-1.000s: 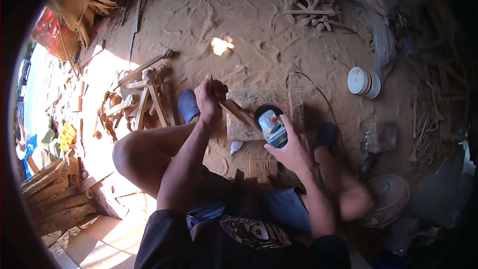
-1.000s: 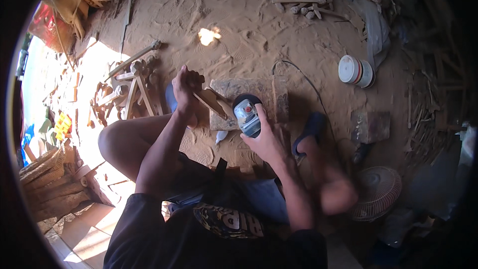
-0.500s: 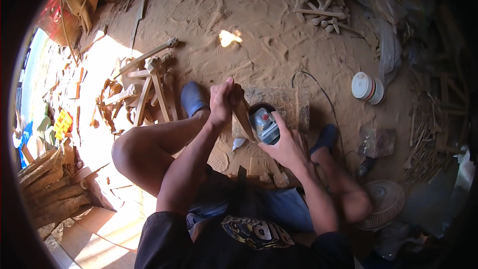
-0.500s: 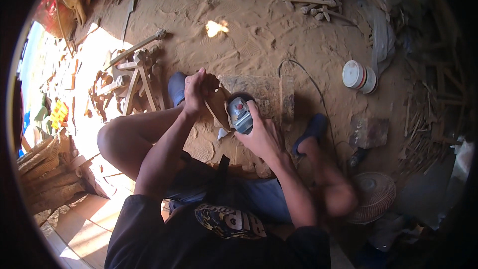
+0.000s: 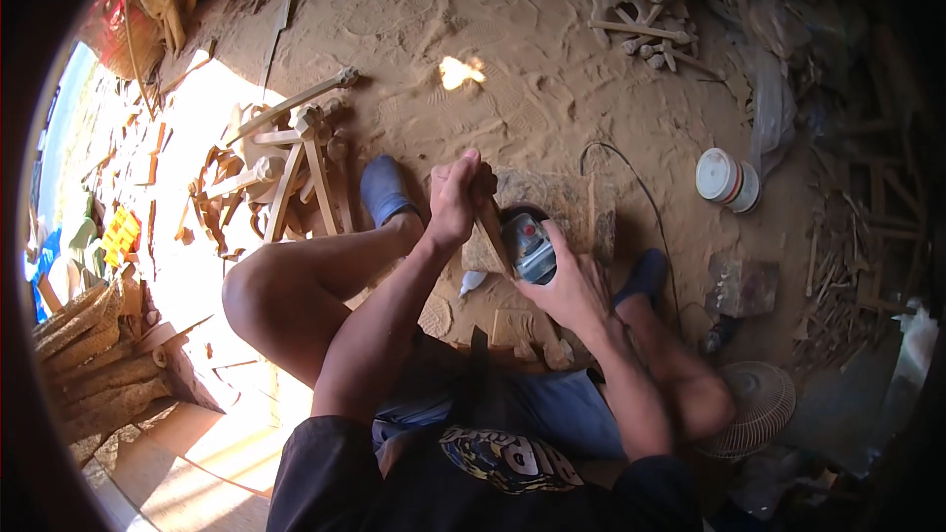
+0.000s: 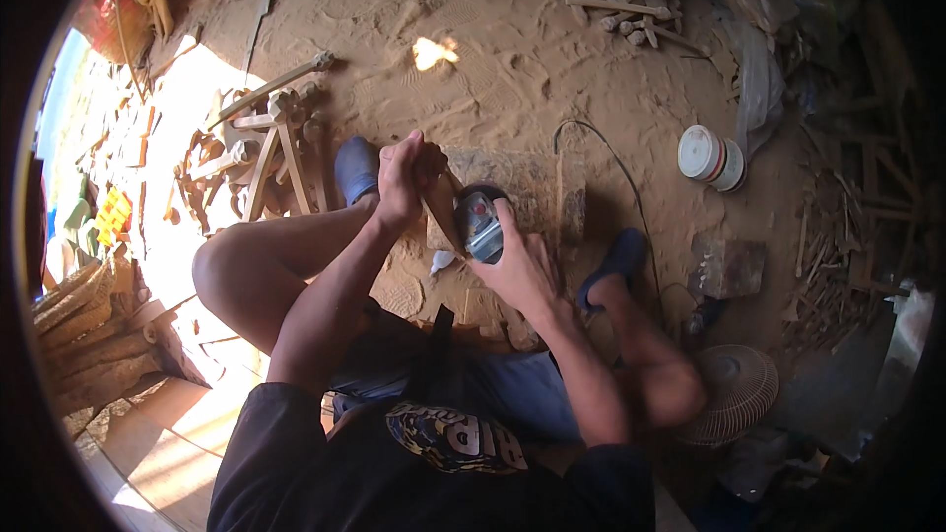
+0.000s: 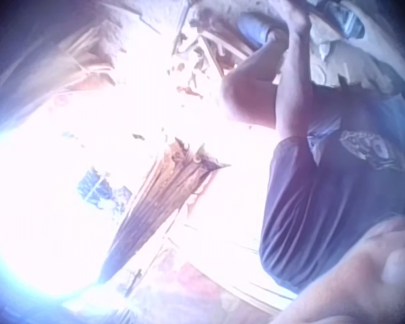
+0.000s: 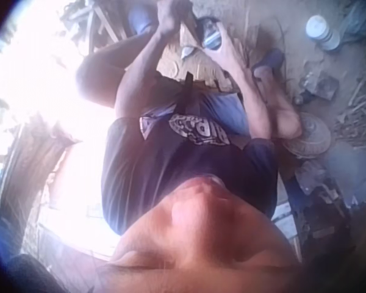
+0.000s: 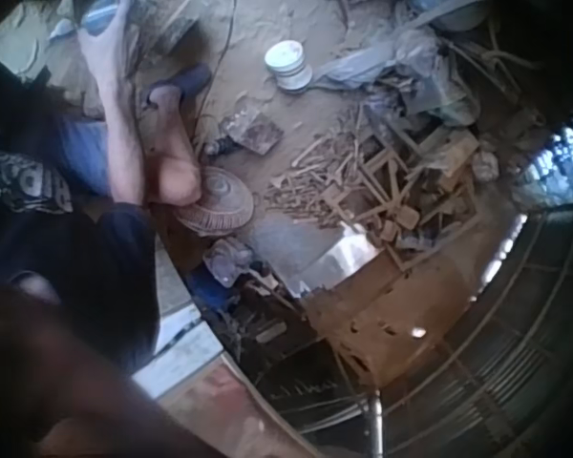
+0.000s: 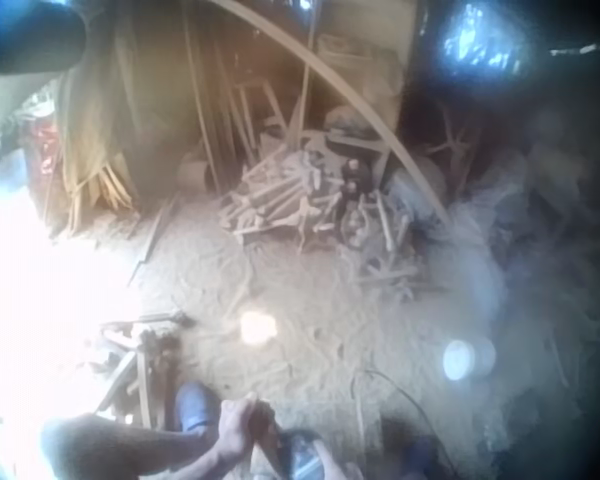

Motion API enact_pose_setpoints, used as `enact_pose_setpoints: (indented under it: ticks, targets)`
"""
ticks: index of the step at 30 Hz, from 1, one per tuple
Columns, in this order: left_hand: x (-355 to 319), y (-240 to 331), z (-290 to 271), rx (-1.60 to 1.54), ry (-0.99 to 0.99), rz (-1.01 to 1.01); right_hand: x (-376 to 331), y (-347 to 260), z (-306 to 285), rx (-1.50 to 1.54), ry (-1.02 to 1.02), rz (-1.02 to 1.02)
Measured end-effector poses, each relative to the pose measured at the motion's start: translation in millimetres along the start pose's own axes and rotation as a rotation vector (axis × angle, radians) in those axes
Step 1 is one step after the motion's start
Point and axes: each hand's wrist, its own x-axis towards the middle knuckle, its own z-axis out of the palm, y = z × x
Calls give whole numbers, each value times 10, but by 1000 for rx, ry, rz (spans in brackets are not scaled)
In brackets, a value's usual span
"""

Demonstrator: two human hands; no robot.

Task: The person sands the surface and edges of a wooden axe using a power sander.

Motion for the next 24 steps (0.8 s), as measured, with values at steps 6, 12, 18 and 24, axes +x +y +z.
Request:
enact_pose_setpoints:
  ticks: [6, 12, 18, 24]
  targets:
    - [63, -6, 64, -39, 48, 41, -372, 195, -106, -197, -20, 68]
    - [215, 240, 48, 143, 541, 138, -496, 327, -286, -69, 270, 180]
    - [239, 176, -170, 242, 749, 255, -173, 580, 9, 417, 397, 60]
    - [137, 120, -375, 241, 835, 229, 181, 510, 632, 533, 240, 10]
